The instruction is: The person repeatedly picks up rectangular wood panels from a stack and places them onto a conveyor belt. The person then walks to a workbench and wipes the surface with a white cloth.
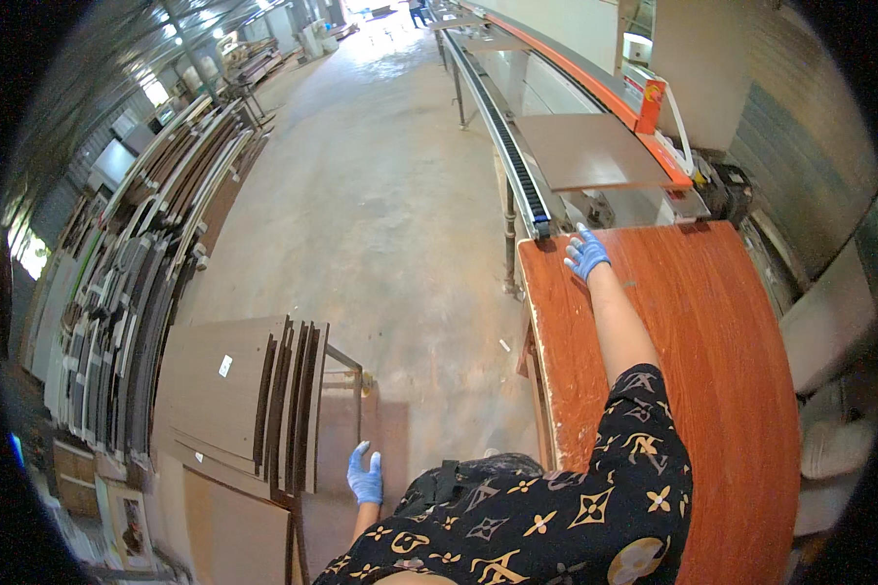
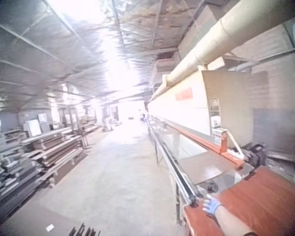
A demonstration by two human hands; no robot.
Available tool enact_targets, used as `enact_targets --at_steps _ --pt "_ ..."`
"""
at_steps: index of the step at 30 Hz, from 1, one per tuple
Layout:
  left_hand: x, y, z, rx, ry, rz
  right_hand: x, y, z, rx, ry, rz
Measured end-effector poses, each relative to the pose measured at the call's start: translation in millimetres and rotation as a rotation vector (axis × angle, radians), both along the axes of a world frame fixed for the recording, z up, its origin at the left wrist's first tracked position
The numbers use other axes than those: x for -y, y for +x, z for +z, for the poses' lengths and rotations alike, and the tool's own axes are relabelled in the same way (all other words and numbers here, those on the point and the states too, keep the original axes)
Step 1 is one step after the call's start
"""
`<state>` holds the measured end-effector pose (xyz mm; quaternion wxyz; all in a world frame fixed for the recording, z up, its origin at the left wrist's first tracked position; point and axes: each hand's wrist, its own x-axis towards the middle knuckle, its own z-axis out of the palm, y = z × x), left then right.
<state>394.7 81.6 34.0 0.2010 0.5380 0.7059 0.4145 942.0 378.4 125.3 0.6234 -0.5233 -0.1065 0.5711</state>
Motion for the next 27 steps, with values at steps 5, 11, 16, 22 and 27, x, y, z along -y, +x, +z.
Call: enact_targets --at_steps 5,11,16,22,27 --pt "24.1 -0.2 -5.9 0.025 -0.121 0.11 -35.5 0.5 -6.5 0.006 -0.016 0.018" --pt "46.9 -3.0 -2.5 0.019 -0.209 0.222 -71.9 12.5 -24.1 -0.102 -0.068 -0.146" --pt "53.2 -1.0 3.0 0.054 -0.262 0.266 -67.5 26.2 -50.2 -0.174 -0.135 -0.417" --pt "43.4 5.1 9.7 0.202 -0.23 0.248 2.7 47.2 -70.0 -0.028 -0.005 -0.521" --pt "22.1 6.9 -8.2 0.159 -0.27 0.132 104.4 61.9 -70.0 -0.018 -0.06 -0.482"
